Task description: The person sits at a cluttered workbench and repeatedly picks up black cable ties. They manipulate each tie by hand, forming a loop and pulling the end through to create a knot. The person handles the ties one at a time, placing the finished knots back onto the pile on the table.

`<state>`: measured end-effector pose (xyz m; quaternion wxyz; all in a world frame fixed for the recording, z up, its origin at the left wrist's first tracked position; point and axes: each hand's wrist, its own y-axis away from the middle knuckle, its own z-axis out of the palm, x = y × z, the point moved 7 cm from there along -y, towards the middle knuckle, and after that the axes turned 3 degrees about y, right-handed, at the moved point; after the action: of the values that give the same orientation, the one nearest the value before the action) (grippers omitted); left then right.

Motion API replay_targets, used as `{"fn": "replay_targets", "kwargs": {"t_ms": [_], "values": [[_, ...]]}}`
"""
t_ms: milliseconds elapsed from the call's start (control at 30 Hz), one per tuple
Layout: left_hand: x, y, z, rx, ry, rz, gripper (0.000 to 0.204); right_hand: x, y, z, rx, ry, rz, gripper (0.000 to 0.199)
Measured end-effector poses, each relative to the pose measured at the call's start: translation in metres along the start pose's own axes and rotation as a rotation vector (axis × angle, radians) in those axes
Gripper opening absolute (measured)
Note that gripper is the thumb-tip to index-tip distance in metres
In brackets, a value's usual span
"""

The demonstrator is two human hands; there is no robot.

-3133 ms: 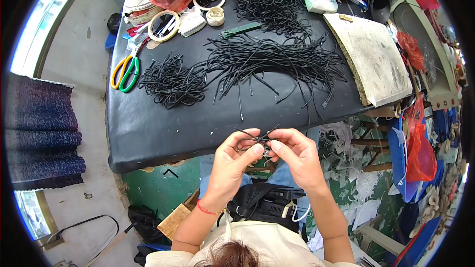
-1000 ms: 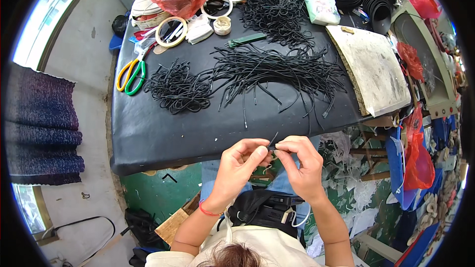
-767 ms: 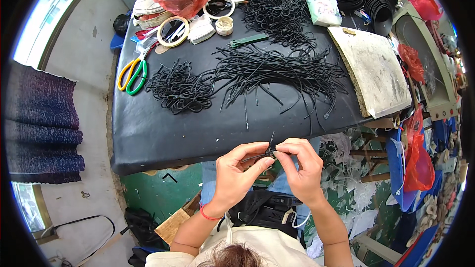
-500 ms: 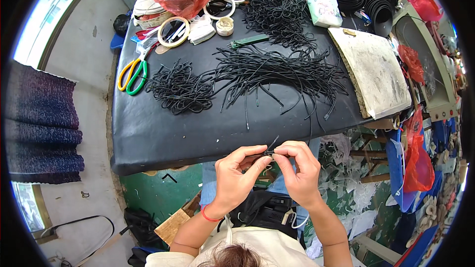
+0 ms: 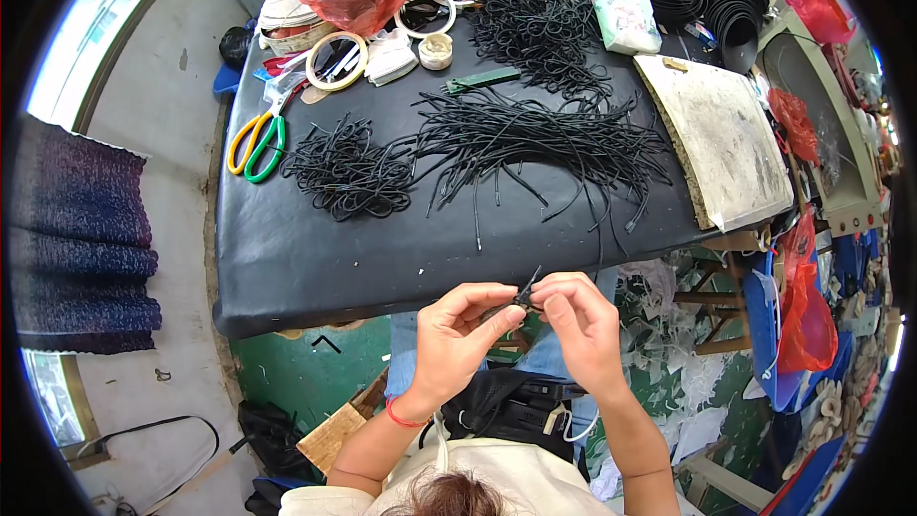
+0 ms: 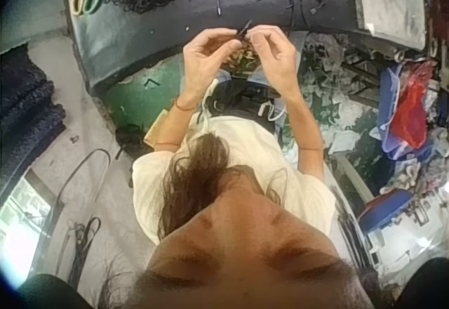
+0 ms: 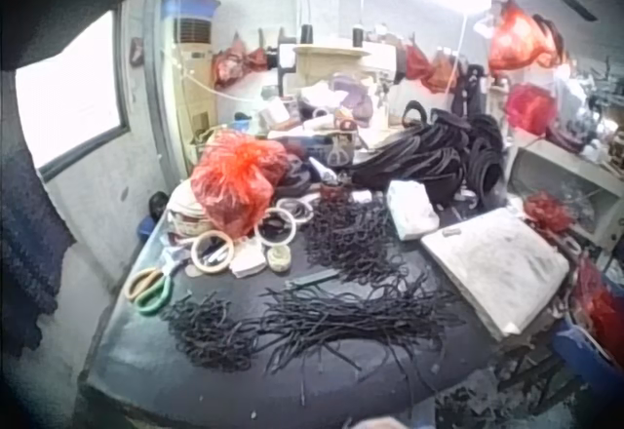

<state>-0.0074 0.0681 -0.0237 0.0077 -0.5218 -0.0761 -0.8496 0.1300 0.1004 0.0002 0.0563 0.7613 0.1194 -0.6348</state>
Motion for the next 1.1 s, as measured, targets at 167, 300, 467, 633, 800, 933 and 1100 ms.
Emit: {"fn": "replay_targets", "kwargs": {"t_ms": [167, 300, 467, 633, 800, 933, 1100], "values": [[0.003, -0.001, 0.001, -0.022, -0.134, 0.041, 0.023, 0.018, -0.002, 0.005, 0.015, -0.218, 0.246, 0.018], [0.003, -0.001, 0.002, -0.043, -0.214, 0.039, 0.021, 0.02, -0.004, 0.011, -0.043, -0.255, 0.301, 0.016], [-0.005, -0.001, 0.002, -0.062, -0.05, -0.05, 0.019, 0.017, -0.005, 0.012, -0.062, -0.296, 0.25, 0.017], [-0.014, -0.001, 0.004, -0.11, 0.075, -0.148, 0.015, 0.017, -0.003, 0.009, 0.034, -0.169, 0.181, 0.018], [0.0, -0.002, 0.012, -0.079, -0.344, 0.142, 0.012, 0.024, -0.006, 0.01, 0.117, -0.161, 0.257, 0.021], [0.001, -0.002, 0.011, -0.074, -0.238, 0.076, 0.013, 0.015, -0.011, 0.007, 0.136, -0.219, 0.234, 0.016], [0.0, -0.007, -0.002, 0.001, 0.12, -0.048, 0.016, 0.008, -0.009, -0.003, 0.015, -0.304, 0.296, 0.021]]}}
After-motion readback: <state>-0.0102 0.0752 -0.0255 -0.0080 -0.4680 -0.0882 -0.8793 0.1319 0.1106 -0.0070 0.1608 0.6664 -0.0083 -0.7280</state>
